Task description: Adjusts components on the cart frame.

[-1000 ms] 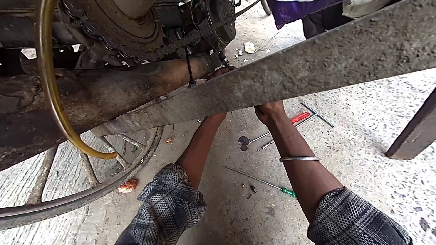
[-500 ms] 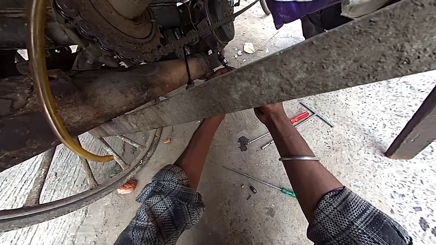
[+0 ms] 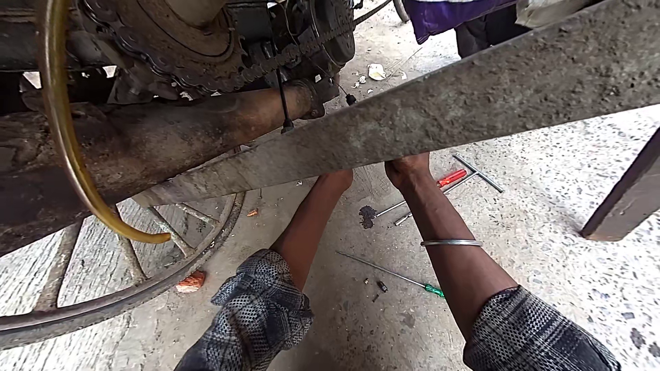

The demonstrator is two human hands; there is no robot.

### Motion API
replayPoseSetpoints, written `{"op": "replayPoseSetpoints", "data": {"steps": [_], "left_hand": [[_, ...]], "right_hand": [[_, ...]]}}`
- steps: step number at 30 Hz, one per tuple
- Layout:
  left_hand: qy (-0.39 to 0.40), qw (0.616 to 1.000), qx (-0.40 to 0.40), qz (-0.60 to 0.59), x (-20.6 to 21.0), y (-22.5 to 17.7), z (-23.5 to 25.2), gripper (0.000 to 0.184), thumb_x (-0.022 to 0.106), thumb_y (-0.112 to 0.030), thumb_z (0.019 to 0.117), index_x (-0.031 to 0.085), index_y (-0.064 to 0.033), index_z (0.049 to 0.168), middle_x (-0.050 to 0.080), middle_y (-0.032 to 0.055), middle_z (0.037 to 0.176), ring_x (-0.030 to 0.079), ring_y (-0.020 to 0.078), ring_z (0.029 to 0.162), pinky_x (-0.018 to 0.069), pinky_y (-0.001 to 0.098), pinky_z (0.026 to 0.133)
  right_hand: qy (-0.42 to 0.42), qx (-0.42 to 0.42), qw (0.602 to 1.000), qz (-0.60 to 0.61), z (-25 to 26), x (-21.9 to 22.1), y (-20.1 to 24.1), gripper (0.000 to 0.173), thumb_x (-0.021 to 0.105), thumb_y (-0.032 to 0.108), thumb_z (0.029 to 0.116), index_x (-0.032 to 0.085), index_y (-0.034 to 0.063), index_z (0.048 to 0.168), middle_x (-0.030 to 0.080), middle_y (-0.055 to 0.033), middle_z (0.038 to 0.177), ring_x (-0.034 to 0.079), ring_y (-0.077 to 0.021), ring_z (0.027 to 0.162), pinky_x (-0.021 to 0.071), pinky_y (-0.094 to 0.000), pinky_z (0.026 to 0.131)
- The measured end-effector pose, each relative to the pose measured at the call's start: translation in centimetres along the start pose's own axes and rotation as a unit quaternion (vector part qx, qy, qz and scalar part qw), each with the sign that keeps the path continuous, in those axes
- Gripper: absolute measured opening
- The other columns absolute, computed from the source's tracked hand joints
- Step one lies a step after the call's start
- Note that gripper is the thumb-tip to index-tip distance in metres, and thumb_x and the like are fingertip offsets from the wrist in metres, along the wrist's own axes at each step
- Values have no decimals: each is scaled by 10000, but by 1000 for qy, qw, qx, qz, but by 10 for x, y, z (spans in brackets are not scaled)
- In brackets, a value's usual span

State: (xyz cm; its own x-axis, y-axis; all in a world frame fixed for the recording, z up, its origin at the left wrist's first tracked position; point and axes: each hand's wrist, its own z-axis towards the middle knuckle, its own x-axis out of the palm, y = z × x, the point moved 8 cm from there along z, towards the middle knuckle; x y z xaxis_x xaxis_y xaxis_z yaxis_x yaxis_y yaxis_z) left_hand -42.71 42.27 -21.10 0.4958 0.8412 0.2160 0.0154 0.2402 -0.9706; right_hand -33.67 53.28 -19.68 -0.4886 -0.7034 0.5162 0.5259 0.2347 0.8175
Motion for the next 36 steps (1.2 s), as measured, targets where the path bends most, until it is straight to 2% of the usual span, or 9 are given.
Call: {"op": "replayPoseSetpoints", "data": {"steps": [5,9,12,15,19,29,30,33,36], "left_hand": [[-30,997,-46,-51,6,4,-13,166,645,-247,1024,711,-196,1167,658,-53,956,356,5,496,289,142,420],[-48,991,-64,-109,9,-1,-14,162,673,-220,1003,700,-187,1159,638,-52,936,359,7,501,292,145,423],[-2,991,-29,-134,8,-7,0,204,648,-160,1017,673,-89,1207,622,7,916,361,25,482,301,162,404],[-51,988,-97,-108,13,-27,-8,100,588,-151,1038,645,-107,1107,566,-10,828,324,41,449,278,163,379],[-36,991,-94,-91,8,-27,-1,203,501,-215,1081,633,-126,1208,600,-17,880,356,37,472,273,160,396],[40,990,-38,-132,6,-14,10,224,510,-106,1066,611,-98,1266,600,10,952,369,31,486,312,159,406],[64,986,-20,-150,5,-6,9,224,522,-119,1069,618,-107,1271,601,10,954,383,28,508,321,161,422],[16,990,-48,-134,11,-3,-12,162,561,-154,1056,659,-224,1164,581,-68,889,370,5,512,308,138,429],[-3,991,-46,-126,12,-5,-16,153,565,-165,1056,667,-226,1153,556,-75,842,356,8,501,299,139,425]], "right_hand": [[2,18,1000,-1,-2,-1,-3,98,675,-46,939,716,30,985,735,-12,804,705,-75,691,619,-233,678],[11,16,1000,-17,-2,2,2,128,670,-74,929,723,29,983,739,-6,812,713,-71,710,624,-233,692],[11,14,1000,-21,-2,2,2,129,670,-79,927,720,27,981,738,-10,804,713,-75,699,624,-238,682],[13,10,1000,-19,-3,3,2,139,684,-79,916,703,42,980,737,-1,803,714,-74,694,624,-235,677],[13,4,1000,-8,-3,3,6,180,691,-98,900,686,50,1002,735,3,807,715,-75,693,626,-236,680],[16,-12,1000,-20,-5,2,9,197,701,-90,894,673,61,1018,737,10,816,716,-70,702,624,-235,685],[15,-13,1000,-21,-5,2,9,190,699,-82,900,671,59,1024,734,8,815,713,-71,700,623,-234,686],[5,-15,1000,-18,-6,2,9,190,708,-75,897,668,65,1019,730,13,802,708,-66,687,621,-229,684],[7,-26,999,-26,-5,1,8,224,706,-88,887,651,69,1037,730,17,809,707,-66,695,620,-235,691]]}}
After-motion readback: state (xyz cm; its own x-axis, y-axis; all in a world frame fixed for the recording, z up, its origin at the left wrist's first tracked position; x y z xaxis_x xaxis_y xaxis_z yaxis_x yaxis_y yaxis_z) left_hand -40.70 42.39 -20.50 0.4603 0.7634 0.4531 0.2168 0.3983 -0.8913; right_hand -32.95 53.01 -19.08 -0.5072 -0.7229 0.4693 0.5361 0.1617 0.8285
